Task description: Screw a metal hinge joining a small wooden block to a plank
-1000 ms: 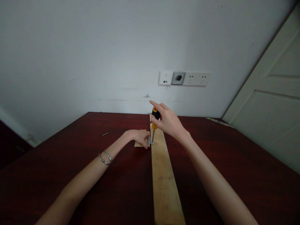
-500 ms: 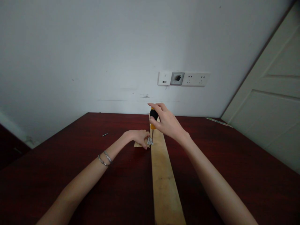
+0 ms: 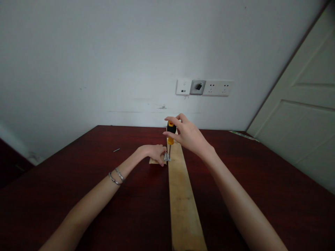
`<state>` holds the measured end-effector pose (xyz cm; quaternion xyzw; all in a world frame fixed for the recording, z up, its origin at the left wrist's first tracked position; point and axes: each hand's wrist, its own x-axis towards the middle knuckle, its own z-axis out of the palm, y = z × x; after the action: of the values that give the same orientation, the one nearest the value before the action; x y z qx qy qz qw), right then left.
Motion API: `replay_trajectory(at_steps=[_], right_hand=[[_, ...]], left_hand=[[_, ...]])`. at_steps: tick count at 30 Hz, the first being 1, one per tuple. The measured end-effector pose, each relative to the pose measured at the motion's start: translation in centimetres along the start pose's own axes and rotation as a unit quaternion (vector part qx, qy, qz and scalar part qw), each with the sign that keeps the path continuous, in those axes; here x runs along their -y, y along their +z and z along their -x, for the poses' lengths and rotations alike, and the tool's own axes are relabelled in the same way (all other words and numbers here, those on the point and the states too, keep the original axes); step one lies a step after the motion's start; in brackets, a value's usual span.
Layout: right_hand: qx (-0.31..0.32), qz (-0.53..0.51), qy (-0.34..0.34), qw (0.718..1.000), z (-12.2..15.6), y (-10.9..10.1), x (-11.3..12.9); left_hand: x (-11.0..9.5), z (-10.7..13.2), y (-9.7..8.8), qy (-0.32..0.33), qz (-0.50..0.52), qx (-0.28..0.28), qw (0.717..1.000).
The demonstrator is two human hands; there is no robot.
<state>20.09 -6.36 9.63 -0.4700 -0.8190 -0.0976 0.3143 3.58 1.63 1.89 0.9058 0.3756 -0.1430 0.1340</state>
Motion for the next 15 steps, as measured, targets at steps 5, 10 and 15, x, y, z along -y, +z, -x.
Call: replay_trajectory(at_steps=[5, 10, 15], right_hand=[[0.006, -0.017, -0.011, 1.0, 0.08, -0.2, -0.19], [0.012, 0.014, 0.008, 1.0, 0.13, -0.23, -0.08], [0.012, -0.005, -0.013, 1.0, 0.17, -0.25, -0.04]], left_hand=[[0.36, -0.29, 0.22, 0.001, -0.006, -0.004, 1.0], [0.24, -0.23, 0.14, 0.005, -0.006, -0.004, 1.0], [-0.18, 0.07, -0.09, -0.001, -0.013, -0.002, 1.0]])
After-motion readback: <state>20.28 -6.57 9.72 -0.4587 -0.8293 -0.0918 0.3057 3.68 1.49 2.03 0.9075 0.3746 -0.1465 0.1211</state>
